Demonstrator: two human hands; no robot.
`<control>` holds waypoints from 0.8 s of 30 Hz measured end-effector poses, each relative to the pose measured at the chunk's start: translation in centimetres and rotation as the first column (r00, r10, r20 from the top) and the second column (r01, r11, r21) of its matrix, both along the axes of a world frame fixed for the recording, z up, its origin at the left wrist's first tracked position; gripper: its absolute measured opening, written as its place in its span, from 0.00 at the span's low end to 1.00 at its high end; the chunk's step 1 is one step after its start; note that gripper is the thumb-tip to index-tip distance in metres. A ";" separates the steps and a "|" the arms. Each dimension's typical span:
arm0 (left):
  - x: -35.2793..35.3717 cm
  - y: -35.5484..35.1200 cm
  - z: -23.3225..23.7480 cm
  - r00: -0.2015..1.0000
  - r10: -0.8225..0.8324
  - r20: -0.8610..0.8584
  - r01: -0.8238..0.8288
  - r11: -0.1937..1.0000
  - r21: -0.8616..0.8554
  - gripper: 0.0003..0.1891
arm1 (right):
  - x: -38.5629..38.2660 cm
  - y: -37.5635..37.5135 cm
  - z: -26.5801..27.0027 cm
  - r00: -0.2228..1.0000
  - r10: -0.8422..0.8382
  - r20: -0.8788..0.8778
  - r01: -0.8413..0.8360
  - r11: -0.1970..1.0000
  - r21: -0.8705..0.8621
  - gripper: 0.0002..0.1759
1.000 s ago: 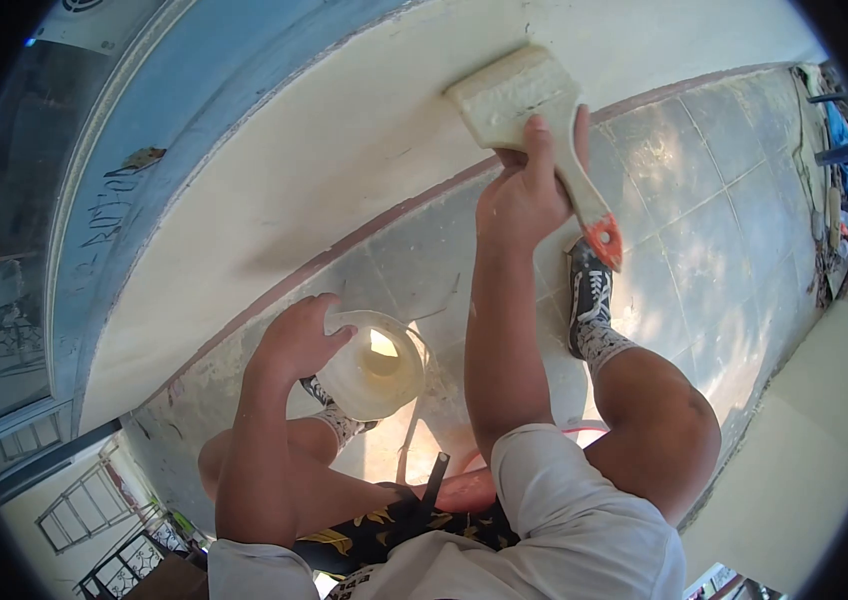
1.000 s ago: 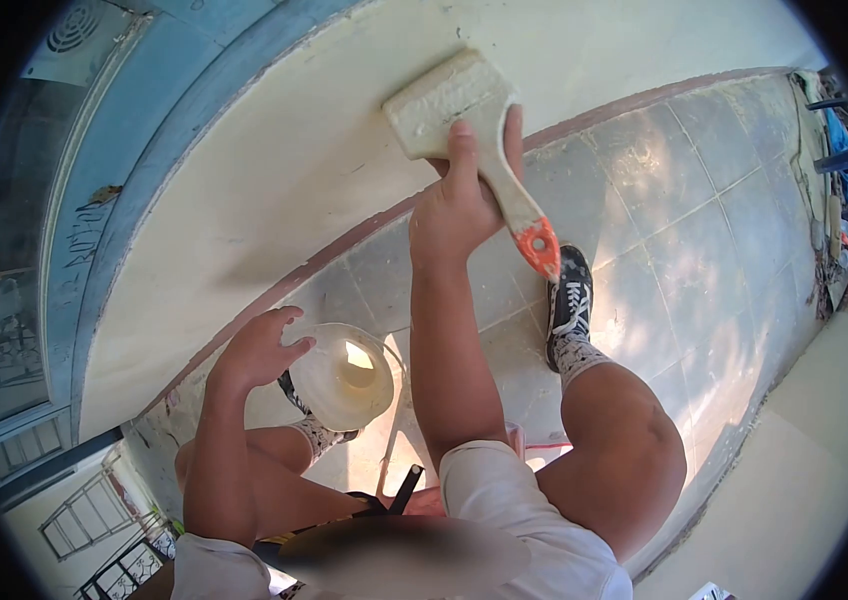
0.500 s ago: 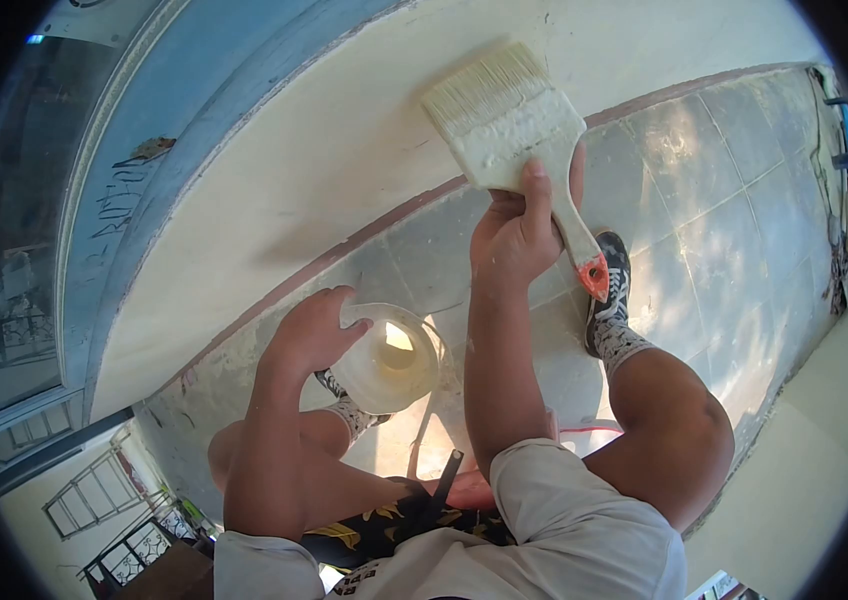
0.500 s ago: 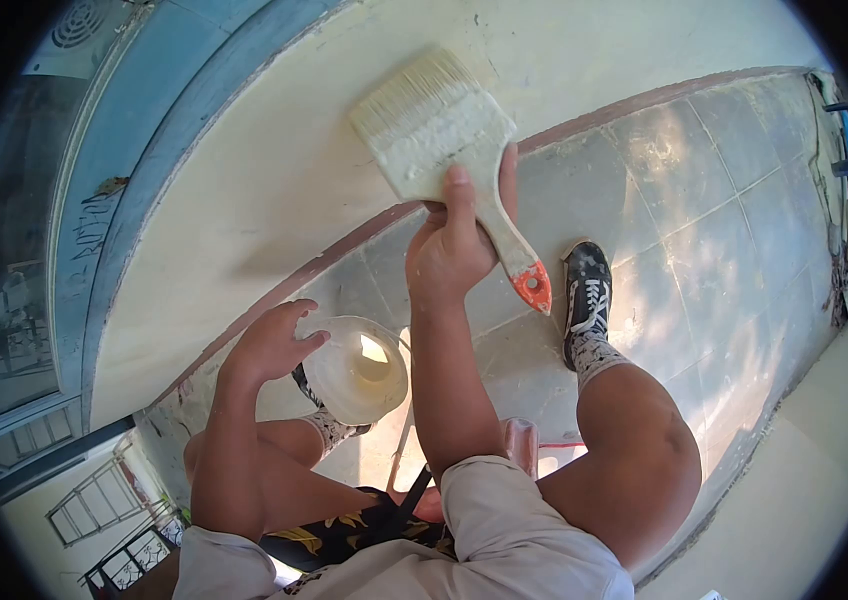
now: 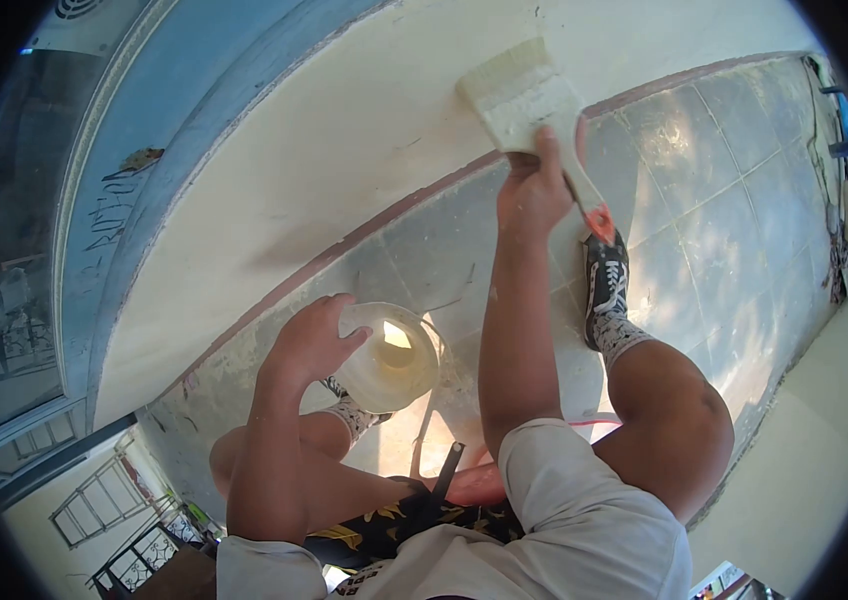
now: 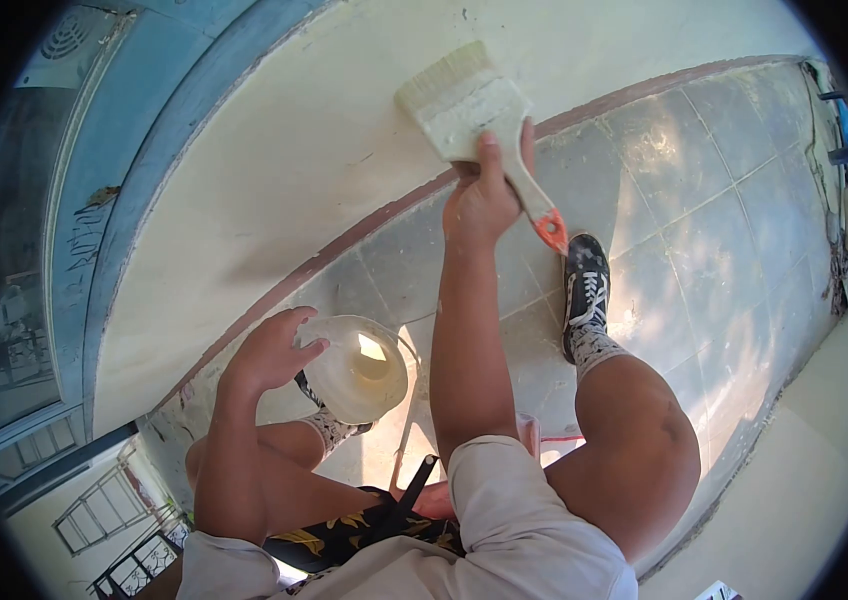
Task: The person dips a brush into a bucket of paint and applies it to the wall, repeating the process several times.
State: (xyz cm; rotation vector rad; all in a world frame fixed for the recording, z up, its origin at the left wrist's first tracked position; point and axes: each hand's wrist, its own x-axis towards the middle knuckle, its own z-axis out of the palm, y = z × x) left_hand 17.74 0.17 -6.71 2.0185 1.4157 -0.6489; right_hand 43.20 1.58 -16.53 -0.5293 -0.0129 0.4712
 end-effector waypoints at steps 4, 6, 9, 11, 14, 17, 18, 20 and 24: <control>-0.1 0.1 -0.1 1.000 -0.009 -0.027 0.009 1.000 -0.006 0.28 | -1.0 -0.9 -5.7 1.000 -0.001 -0.008 -0.001 0.964 -0.265 0.32; 0.1 0.0 -0.1 0.999 -0.024 -0.025 0.024 1.000 0.001 0.28 | -1.6 -2.2 -5.9 0.998 -0.028 -0.049 0.007 0.926 -0.378 0.31; -0.4 -0.4 -1.0 0.996 -0.084 0.019 0.083 0.996 0.028 0.28 | -2.1 -0.3 -4.1 0.997 -0.057 -0.045 0.038 0.938 -0.345 0.31; -0.1 -0.4 -0.7 0.997 -0.080 -0.011 0.080 0.997 -0.019 0.28 | -2.2 0.9 -0.5 0.998 -0.030 0.055 0.048 0.928 -0.369 0.33; 0.1 -0.3 -0.5 0.997 -0.058 -0.047 0.055 0.997 -0.056 0.29 | -1.3 -0.6 2.6 0.997 -0.070 0.037 0.076 0.976 -0.202 0.32; 0.2 -0.2 -0.3 0.999 -0.032 -0.035 0.031 0.999 -0.038 0.28 | -1.2 -2.3 1.2 0.994 -0.094 0.047 0.103 0.964 -0.244 0.31; 0.2 -0.1 -0.1 1.000 -0.018 -0.015 0.018 1.000 -0.021 0.28 | -1.6 -2.3 0.3 0.990 -0.124 0.061 0.137 0.934 -0.330 0.30; 0.1 -0.1 -0.4 0.999 -0.025 -0.022 0.025 1.000 -0.010 0.28 | -2.6 -0.9 -0.5 0.996 -0.086 0.039 0.094 0.916 -0.391 0.29; 0.8 -0.2 -0.1 0.999 -0.014 -0.033 0.013 0.999 -0.035 0.28 | -2.5 0.1 2.8 0.998 -0.006 0.056 0.026 0.930 -0.366 0.29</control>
